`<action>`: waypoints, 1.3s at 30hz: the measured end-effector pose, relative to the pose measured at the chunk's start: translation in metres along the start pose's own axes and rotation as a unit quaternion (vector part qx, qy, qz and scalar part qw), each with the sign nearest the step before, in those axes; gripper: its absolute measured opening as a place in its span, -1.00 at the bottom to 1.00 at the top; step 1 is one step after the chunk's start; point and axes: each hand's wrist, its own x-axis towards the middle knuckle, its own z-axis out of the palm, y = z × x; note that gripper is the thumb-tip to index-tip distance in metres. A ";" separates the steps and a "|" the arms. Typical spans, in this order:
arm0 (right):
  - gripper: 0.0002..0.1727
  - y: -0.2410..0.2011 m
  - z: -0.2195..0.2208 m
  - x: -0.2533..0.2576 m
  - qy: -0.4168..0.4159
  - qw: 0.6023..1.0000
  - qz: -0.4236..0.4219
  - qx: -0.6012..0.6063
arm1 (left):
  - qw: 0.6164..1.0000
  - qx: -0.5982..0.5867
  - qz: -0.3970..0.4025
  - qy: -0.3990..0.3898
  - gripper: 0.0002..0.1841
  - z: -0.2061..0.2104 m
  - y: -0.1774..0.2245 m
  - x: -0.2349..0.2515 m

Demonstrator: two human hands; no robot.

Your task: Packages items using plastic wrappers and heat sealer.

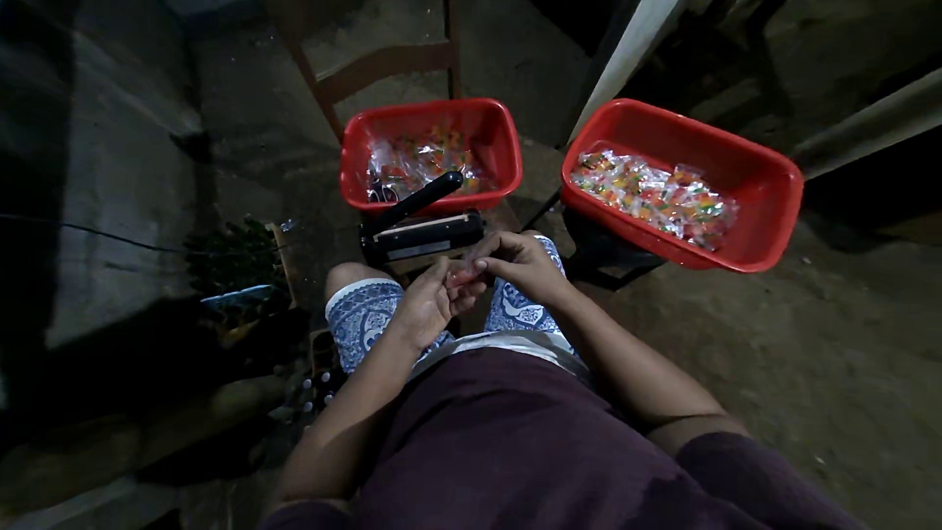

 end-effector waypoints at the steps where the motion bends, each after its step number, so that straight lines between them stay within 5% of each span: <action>1: -0.95 0.000 0.003 -0.002 0.028 0.999 0.029 0.002 | 0.999 0.034 0.038 0.005 -0.49 -0.003 -0.003 -0.001; 5: -0.85 0.002 0.014 -0.006 0.102 0.991 0.083 -0.030 | 0.968 0.144 0.195 0.067 -0.77 -0.007 -0.017 0.002; 9: -0.84 0.011 0.021 -0.008 0.127 0.988 0.063 -0.054 | 0.963 0.123 0.187 0.149 -0.88 0.001 -0.017 0.009; 17: -0.91 0.016 0.028 -0.007 0.154 0.984 0.077 0.053 | 0.939 0.182 0.232 0.176 -0.83 -0.006 -0.012 0.011; 19: -0.77 0.017 0.027 -0.007 0.160 0.984 0.048 0.066 | 0.924 0.217 0.264 0.170 -0.75 -0.009 -0.011 0.011; 22: -0.74 0.020 0.027 -0.007 0.157 0.987 0.002 0.033 | 0.905 0.246 0.307 0.162 -0.67 -0.008 -0.009 0.012; 27: -0.84 0.021 0.020 -0.009 0.122 0.992 -0.005 -0.016 | 0.858 0.324 0.377 0.127 -0.87 -0.014 -0.010 0.015; 35: -0.83 0.016 0.020 -0.010 0.125 0.992 0.007 0.008 | 0.845 0.355 0.389 0.097 -0.73 -0.017 -0.007 0.013; 39: -0.72 0.013 0.015 -0.010 0.104 0.994 -0.014 -0.042 | 0.799 0.427 0.408 0.111 -0.70 -0.018 -0.005 0.011</action>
